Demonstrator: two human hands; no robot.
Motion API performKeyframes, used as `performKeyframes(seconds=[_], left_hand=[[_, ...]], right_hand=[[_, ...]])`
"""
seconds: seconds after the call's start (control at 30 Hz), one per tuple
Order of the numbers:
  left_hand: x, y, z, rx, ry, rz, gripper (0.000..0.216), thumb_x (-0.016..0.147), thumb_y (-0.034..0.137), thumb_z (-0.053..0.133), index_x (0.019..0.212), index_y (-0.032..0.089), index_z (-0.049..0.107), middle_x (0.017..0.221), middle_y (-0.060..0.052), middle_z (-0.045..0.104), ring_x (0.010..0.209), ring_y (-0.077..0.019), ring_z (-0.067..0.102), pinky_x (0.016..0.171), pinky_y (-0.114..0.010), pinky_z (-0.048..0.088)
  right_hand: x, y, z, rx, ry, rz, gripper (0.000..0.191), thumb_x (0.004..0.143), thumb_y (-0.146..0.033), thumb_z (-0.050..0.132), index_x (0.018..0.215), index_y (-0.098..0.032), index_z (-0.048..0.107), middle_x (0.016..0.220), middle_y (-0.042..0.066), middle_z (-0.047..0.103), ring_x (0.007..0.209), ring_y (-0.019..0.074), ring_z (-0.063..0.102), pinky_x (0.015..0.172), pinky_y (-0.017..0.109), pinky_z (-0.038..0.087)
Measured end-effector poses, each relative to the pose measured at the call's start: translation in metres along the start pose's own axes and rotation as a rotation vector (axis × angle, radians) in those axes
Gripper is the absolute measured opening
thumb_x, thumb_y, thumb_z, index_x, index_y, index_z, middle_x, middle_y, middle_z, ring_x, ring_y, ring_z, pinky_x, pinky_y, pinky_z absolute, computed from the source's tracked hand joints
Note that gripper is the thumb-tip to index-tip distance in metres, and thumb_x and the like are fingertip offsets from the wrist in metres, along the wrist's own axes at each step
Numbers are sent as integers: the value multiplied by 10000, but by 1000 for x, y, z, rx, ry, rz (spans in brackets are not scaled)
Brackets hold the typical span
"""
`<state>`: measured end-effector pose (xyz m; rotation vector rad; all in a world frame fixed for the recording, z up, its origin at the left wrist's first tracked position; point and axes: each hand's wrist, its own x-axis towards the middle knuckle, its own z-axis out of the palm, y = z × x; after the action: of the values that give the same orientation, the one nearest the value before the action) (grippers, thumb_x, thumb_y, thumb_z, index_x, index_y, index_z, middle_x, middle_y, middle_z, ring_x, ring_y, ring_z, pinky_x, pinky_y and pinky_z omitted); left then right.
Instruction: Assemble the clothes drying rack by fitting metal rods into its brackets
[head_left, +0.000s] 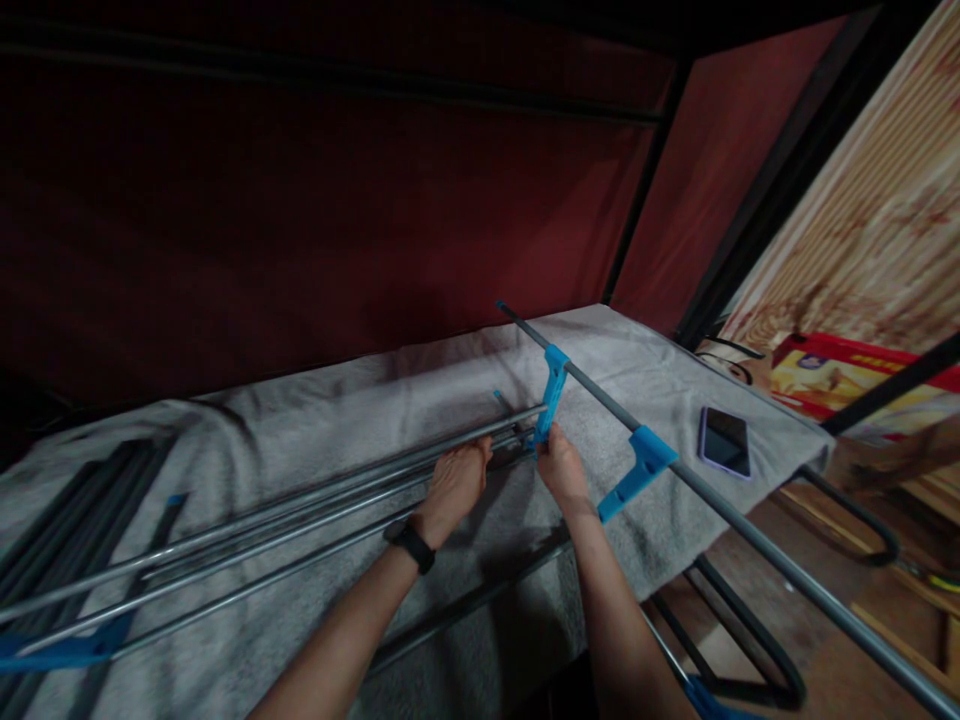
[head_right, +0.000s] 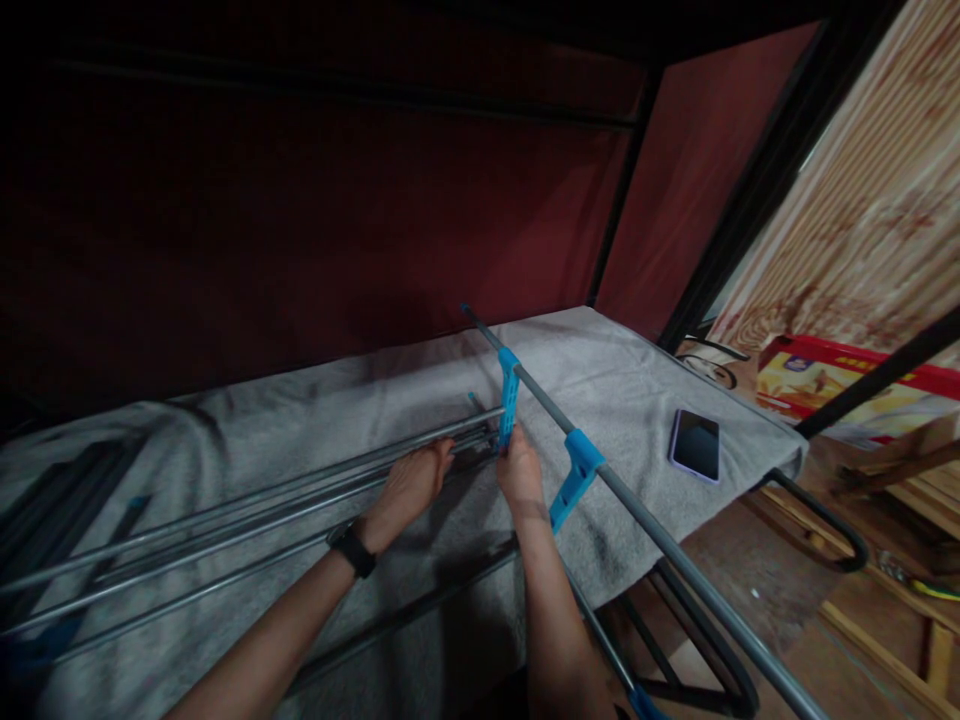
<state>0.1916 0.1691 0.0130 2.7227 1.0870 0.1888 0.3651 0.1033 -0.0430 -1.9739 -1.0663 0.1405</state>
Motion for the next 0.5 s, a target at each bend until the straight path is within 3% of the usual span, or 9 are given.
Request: performKeyframes(seconds=[0.2,0.3,0.5], left_hand=[[3,-1,-3,-54,9,30,353,1010,316,447,1335,233,555,1094,-99,738,982,-242,709,854,-347,508],[18,10,0,-195,13,53,329,975,307,517,1279,210,599,1126,-92,735,1038,-242,692,906,-338,508],[54,39,12,-275,-25,40,332,969,199,467,1247,190,649,1284,-102,691,1180,-233,641,1033,-342,468]], right_hand=[[3,-8,-5,5,-43,24,251,849,-168,456,1041,-173,618,815,94,676,732,242,630,705,350,472],[4,-9,-5,4,-37,25,227,863,-170,462,1026,-171,620,844,108,687,766,248,644,730,352,477],[4,-8,-3,33,-19,-1,299,848,-104,446,1068,-177,635,923,133,711,832,264,667,755,359,490]])
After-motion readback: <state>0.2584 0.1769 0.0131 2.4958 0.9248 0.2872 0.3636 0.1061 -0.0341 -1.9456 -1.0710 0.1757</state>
